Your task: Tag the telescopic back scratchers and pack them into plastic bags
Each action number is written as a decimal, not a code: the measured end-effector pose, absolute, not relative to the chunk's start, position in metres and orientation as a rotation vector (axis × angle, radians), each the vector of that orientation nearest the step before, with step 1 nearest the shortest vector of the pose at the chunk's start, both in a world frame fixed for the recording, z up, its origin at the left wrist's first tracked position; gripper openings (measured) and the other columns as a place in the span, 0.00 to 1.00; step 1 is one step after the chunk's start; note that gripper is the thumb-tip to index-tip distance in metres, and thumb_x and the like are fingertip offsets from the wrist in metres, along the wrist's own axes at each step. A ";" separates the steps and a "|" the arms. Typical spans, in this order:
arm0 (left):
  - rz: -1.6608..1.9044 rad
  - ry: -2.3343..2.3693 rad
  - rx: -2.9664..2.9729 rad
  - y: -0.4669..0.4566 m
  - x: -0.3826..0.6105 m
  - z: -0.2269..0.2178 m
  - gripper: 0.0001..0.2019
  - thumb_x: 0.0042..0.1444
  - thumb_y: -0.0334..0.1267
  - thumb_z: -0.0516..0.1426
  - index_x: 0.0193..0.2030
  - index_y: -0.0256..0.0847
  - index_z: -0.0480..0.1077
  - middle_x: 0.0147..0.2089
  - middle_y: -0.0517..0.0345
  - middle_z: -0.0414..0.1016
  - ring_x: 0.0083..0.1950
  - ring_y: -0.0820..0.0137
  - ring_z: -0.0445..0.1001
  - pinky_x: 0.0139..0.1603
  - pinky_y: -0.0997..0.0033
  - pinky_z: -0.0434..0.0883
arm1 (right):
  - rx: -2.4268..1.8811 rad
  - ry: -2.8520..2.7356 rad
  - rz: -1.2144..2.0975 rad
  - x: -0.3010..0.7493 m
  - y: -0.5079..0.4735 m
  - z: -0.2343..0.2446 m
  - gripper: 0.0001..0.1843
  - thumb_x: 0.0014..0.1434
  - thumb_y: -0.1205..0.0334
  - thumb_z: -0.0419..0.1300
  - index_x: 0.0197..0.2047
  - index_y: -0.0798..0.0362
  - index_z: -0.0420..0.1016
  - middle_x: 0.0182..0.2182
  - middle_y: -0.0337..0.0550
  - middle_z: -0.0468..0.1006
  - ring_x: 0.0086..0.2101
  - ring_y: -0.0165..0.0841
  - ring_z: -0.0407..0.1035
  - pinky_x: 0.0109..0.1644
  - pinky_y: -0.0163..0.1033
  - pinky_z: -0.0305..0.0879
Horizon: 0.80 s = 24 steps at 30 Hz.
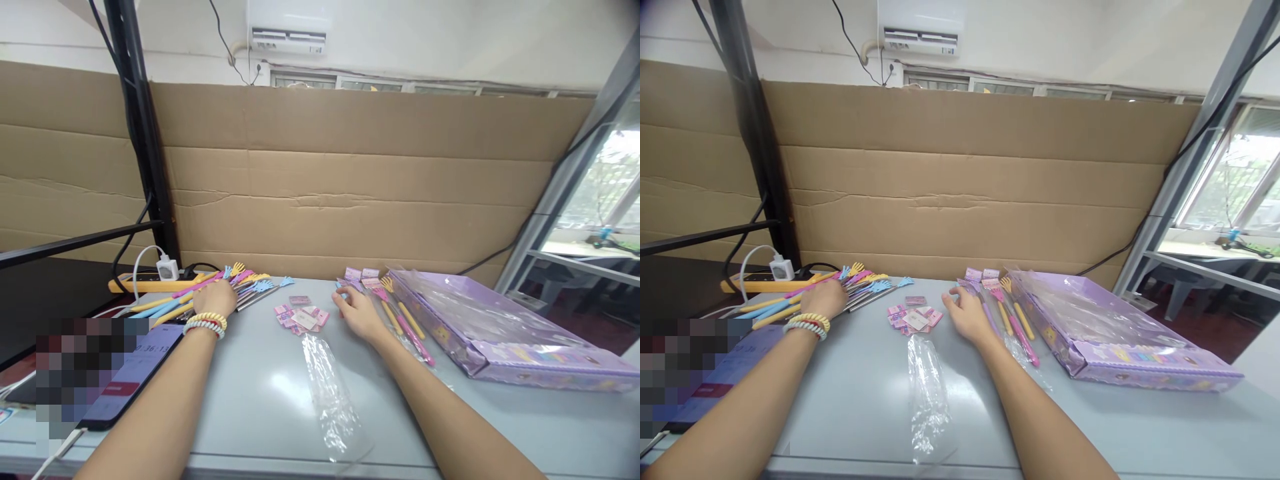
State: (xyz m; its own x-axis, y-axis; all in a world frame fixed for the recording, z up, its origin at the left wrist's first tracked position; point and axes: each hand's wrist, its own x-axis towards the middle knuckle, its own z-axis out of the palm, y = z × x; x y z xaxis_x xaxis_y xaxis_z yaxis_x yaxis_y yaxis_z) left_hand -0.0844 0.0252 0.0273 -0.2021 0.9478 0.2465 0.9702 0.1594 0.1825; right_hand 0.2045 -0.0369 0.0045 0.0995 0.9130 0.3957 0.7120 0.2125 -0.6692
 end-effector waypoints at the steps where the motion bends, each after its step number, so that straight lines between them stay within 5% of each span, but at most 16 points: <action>1: -0.470 -2.306 -1.912 0.025 -0.084 0.025 0.19 0.52 0.34 0.45 0.42 0.27 0.72 0.46 0.31 0.72 0.47 0.51 0.70 0.45 0.56 0.62 | -1.542 -1.681 0.315 0.204 -0.037 0.005 0.21 0.56 0.48 0.49 0.41 0.55 0.70 0.19 0.40 0.71 0.24 0.34 0.64 0.30 0.37 0.55; 10: -0.514 -2.179 -1.914 0.024 -0.079 0.024 0.18 0.49 0.34 0.48 0.43 0.30 0.71 0.46 0.33 0.70 0.49 0.49 0.68 0.46 0.55 0.61 | -1.533 -1.804 0.333 0.203 -0.042 0.007 0.19 0.57 0.48 0.49 0.34 0.54 0.73 0.18 0.39 0.71 0.22 0.32 0.62 0.28 0.36 0.52; 18: -0.771 -1.601 -2.633 0.012 -0.039 0.016 0.16 0.53 0.43 0.48 0.42 0.37 0.70 0.43 0.46 0.71 0.46 0.61 0.69 0.47 0.64 0.64 | -1.503 -1.972 0.359 0.203 -0.041 0.004 0.15 0.53 0.52 0.55 0.30 0.55 0.74 0.19 0.38 0.70 0.21 0.28 0.59 0.25 0.33 0.50; 24: -0.694 -1.357 -2.925 0.003 -0.022 0.002 0.23 0.52 0.51 0.50 0.52 0.43 0.67 0.46 0.49 0.69 0.50 0.59 0.66 0.51 0.61 0.62 | -1.523 -2.035 0.363 0.202 -0.042 0.002 0.24 0.52 0.45 0.54 0.15 0.54 0.63 0.13 0.34 0.58 0.18 0.25 0.50 0.22 0.33 0.43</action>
